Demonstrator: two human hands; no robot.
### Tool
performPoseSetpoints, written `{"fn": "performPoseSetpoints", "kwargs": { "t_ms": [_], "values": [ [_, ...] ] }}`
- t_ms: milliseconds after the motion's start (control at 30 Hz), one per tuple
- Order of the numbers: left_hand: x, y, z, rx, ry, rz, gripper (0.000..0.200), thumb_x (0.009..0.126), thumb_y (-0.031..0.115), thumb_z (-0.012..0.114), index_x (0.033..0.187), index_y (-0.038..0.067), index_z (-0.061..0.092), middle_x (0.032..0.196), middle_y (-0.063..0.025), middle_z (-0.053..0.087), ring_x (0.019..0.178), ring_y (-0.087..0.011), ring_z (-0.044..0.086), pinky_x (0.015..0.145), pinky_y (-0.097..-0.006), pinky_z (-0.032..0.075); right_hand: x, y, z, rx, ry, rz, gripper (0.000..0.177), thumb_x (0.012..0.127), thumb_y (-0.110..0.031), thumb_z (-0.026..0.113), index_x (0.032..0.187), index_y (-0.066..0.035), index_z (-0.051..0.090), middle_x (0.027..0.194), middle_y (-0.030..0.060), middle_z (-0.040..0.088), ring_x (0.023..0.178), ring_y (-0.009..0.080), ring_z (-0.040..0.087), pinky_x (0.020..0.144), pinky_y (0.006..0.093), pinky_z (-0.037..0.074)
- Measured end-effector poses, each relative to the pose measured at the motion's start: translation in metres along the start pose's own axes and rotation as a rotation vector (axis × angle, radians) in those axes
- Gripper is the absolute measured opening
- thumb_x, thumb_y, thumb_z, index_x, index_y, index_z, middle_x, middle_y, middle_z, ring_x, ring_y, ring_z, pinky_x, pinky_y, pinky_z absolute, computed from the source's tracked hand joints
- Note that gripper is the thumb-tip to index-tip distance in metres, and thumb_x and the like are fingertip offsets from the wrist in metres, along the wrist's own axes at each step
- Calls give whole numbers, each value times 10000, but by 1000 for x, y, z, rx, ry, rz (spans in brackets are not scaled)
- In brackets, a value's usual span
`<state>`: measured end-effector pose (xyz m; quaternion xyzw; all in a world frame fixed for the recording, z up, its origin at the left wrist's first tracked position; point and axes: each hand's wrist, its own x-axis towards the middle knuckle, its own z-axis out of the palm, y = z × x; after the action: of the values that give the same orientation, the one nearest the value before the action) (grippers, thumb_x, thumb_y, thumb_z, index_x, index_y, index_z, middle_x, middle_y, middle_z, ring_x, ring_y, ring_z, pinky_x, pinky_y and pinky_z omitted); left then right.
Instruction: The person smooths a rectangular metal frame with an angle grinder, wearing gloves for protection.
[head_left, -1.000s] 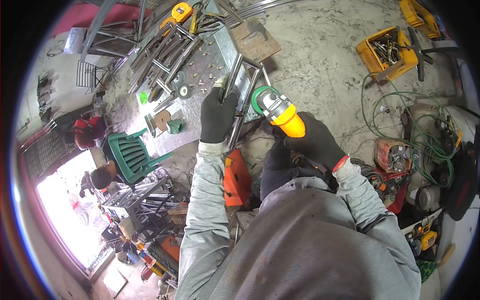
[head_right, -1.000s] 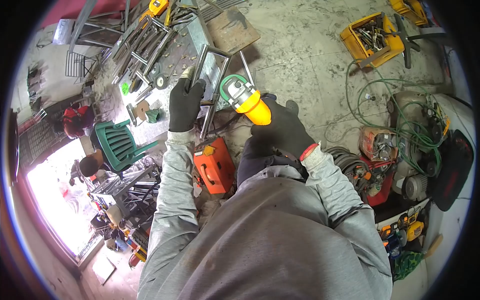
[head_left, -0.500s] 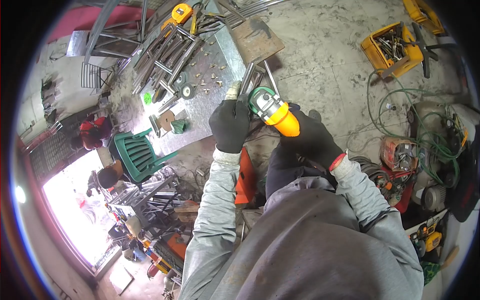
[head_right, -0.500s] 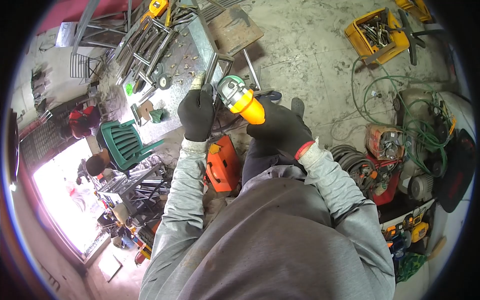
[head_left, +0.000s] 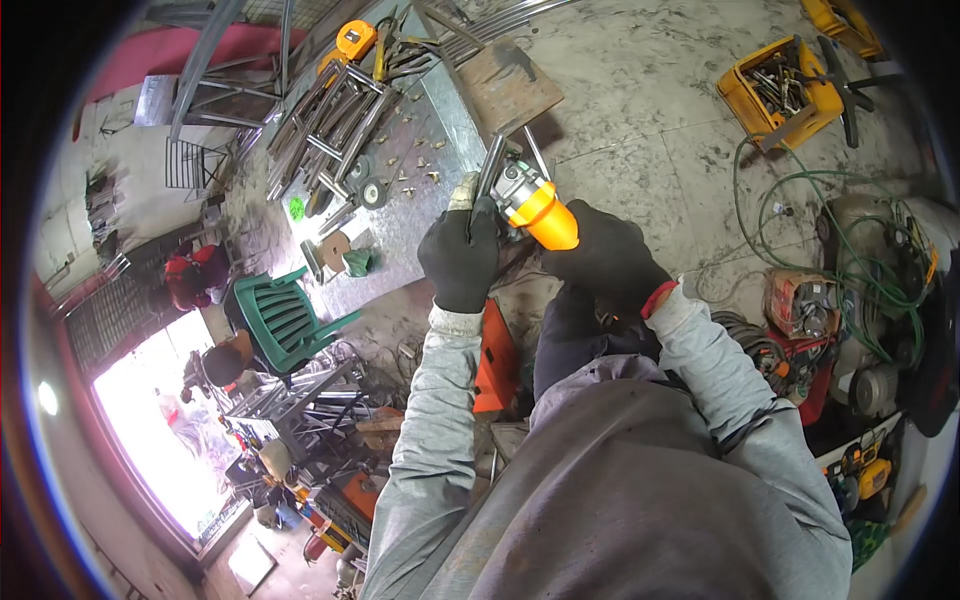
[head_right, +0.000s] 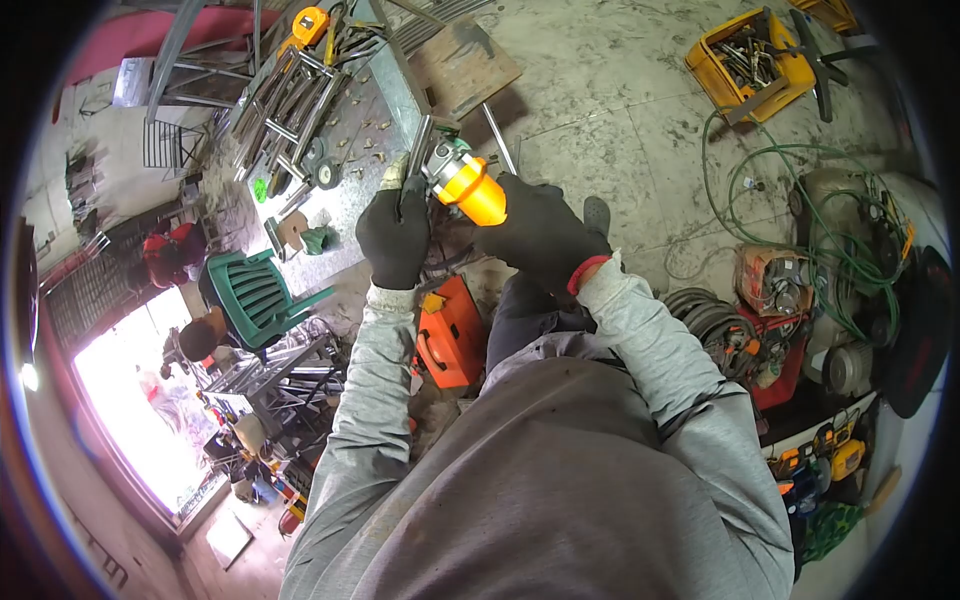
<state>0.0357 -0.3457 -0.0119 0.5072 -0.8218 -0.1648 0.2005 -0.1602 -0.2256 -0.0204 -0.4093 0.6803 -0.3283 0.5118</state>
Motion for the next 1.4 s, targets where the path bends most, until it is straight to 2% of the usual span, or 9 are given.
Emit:
{"fn": "performPoseSetpoints", "kwargs": {
  "t_ms": [500,767,900,967,1200,1267,1300,1367,1400],
  "values": [
    [-2,-4,2,37,21,57,394,1024,291,746,1372,111,788,814,-180,766,703,-361,755,659,-473,575,7,-1,0,-12,-4,-34,532,826,-411,804,1172,-26,679,1048,223,760,1041,430,743,915,524,565],
    [7,-15,-7,39,-103,-112,397,1027,328,748,1349,101,799,865,-198,786,775,-360,779,737,-455,592,8,34,26,-6,43,-228,538,811,-405,810,1169,-25,679,1022,210,755,980,424,748,858,522,569],
    [10,-14,-7,41,-77,-80,384,1021,314,756,1335,99,806,825,-186,771,725,-336,764,702,-447,576,11,15,3,75,-23,-99,561,810,-404,806,1191,-15,671,1013,207,748,965,426,743,855,525,567],
    [10,-14,-5,-75,-4,-63,418,1026,337,755,835,-33,722,627,-193,635,542,-280,607,564,-455,440,11,9,-3,56,-32,-53,548,815,-395,802,1192,-18,677,1006,200,743,971,414,739,871,512,565],
    [12,-17,-7,-44,1,-41,395,1021,331,765,865,-32,745,636,-191,642,553,-266,618,573,-446,454,17,34,15,26,25,-271,579,824,-434,800,1204,-14,677,1074,216,737,1013,404,728,886,498,560],
    [15,-17,-9,-29,-60,-79,371,1005,296,773,1315,97,816,747,-169,729,642,-317,721,639,-435,542,15,18,3,87,-55,-103,611,825,-441,802,1220,2,660,1070,222,731,1001,404,730,875,497,560],
    [16,-23,-6,-30,-61,-77,371,1005,296,773,1315,97,816,747,-169,729,642,-317,721,639,-435,542,15,21,6,87,-53,-103,611,825,-441,802,1220,2,660,1070,222,731,1001,404,730,875,497,560],
    [17,-36,1,-107,-21,-93,337,1017,307,793,980,-28,800,712,-98,732,641,-147,656,620,-361,507,13,35,17,116,-22,-160,576,821,-435,803,1188,-10,674,1017,203,743,963,378,743,856,492,566],
    [19,-33,-3,-107,-21,-92,337,1017,307,793,980,-28,800,712,-98,732,641,-147,656,620,-361,507,15,40,21,115,-22,-161,576,821,-435,803,1188,-10,674,1017,203,743,963,378,743,856,492,566]
  ]
}}
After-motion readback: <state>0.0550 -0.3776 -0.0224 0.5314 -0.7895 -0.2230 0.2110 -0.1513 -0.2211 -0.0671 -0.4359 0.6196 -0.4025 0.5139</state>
